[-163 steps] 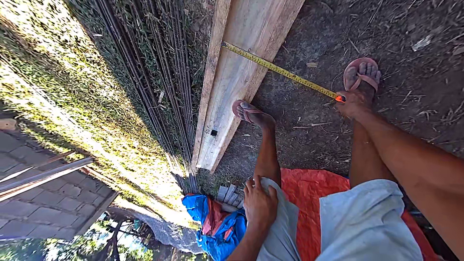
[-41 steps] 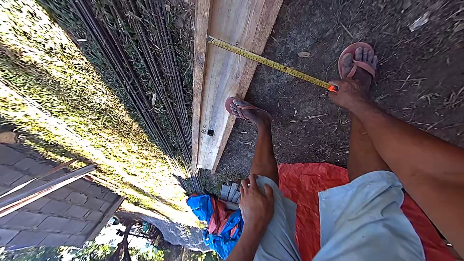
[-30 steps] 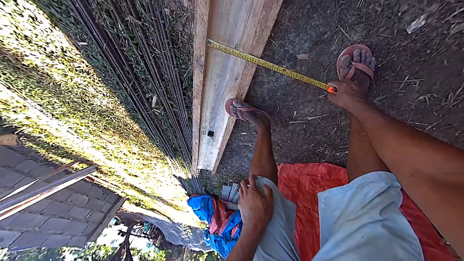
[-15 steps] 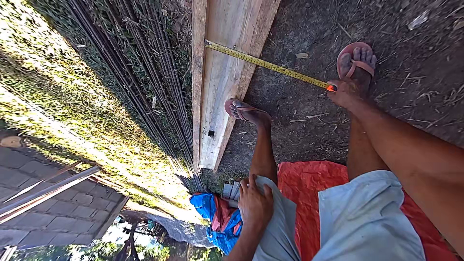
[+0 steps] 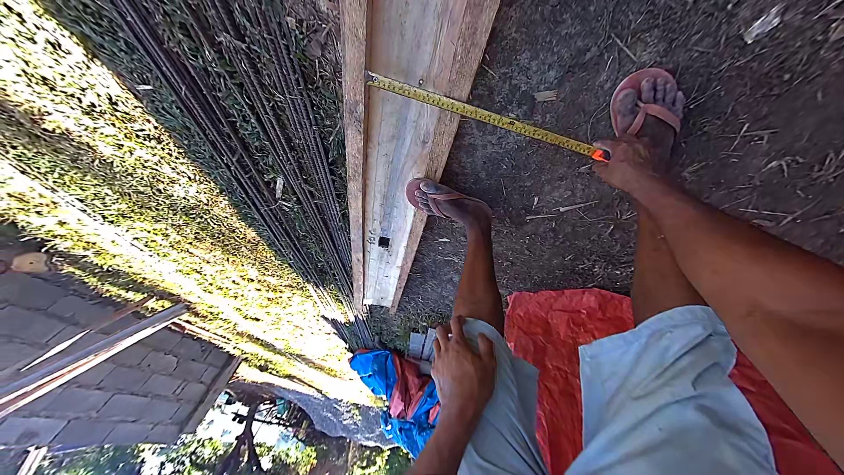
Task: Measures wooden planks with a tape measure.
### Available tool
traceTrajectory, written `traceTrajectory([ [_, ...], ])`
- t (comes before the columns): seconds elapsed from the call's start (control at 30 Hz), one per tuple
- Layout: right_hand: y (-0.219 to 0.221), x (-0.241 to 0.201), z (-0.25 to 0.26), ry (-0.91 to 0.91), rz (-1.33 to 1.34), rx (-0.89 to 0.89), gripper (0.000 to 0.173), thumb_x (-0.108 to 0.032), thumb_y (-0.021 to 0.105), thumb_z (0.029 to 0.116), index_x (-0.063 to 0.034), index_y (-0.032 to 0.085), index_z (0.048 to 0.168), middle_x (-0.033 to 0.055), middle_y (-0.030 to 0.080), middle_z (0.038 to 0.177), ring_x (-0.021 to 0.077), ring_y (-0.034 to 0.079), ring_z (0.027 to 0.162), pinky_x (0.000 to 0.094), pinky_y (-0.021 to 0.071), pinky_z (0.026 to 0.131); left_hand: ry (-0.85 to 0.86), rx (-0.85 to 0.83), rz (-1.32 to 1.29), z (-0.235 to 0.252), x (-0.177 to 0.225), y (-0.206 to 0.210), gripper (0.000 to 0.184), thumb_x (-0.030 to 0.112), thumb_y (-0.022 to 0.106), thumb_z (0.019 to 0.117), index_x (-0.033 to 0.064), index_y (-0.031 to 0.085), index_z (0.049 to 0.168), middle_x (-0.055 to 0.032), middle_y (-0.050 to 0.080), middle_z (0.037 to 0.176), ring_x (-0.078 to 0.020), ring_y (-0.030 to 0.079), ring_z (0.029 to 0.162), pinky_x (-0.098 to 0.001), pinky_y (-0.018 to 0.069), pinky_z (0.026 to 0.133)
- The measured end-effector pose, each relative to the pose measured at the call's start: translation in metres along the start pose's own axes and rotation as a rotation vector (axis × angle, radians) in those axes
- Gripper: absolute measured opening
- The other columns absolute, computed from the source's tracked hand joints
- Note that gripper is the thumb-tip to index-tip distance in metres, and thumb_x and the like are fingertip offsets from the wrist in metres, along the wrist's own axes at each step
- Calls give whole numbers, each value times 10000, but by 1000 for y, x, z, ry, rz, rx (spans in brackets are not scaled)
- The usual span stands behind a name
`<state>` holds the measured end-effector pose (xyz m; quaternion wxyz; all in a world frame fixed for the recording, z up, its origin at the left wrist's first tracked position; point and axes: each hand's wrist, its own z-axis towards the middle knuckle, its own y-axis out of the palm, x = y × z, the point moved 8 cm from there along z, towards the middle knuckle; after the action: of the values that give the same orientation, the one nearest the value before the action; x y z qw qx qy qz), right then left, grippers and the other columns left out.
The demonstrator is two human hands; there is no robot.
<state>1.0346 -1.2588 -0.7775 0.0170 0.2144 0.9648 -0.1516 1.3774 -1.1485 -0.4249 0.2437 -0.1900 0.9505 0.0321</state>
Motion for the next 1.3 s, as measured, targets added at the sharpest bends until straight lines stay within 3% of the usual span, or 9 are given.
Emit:
traceTrajectory([
  [0.43,-3,0,-8,-49,-25,25,455,-244,666,971,-187,626,1421,259,579,1394,527,495,1301,730,391,1007,4,25,-42,0,2,6,526,518,495,969,266,570,1425,-119,565,1383,-325,585,1234,-498,557,872],
  [0.63,-24,-8,-26,-93,-44,35,441,-199,676,973,-138,631,1408,257,608,1366,488,539,1295,699,405,1049,12,26,-98,-2,5,12,549,519,496,964,246,566,1434,-131,549,1420,-334,572,1260,-514,544,904],
  [0.77,-37,-13,-48,-92,-87,21,493,-249,694,976,-113,596,1439,250,597,1391,481,535,1310,701,410,1054,17,-6,-148,-5,9,16,579,498,475,973,232,530,1484,-158,521,1450,-358,557,1274,-539,525,938],
  [0.93,-51,-32,-75,-124,-186,-50,523,-250,663,990,-73,556,1471,281,562,1424,471,510,1349,654,384,1114,45,-41,-238,-8,13,22,608,476,490,982,201,473,1524,-193,479,1499,-396,527,1313,-571,507,959],
  [1.1,-53,-51,-89,-110,-313,-87,507,-277,637,998,-106,565,1470,271,545,1449,466,489,1370,653,378,1119,74,-31,-321,-9,15,32,586,445,499,981,168,491,1497,-215,466,1506,-421,508,1323,-591,489,972],
  [1.3,-47,-109,-119,-128,-420,-161,510,-266,601,1013,-118,538,1496,224,557,1464,405,495,1392,585,370,1161,90,-11,-371,-8,9,37,624,459,530,966,146,491,1504,-235,469,1504,-442,505,1326,-615,482,967],
])
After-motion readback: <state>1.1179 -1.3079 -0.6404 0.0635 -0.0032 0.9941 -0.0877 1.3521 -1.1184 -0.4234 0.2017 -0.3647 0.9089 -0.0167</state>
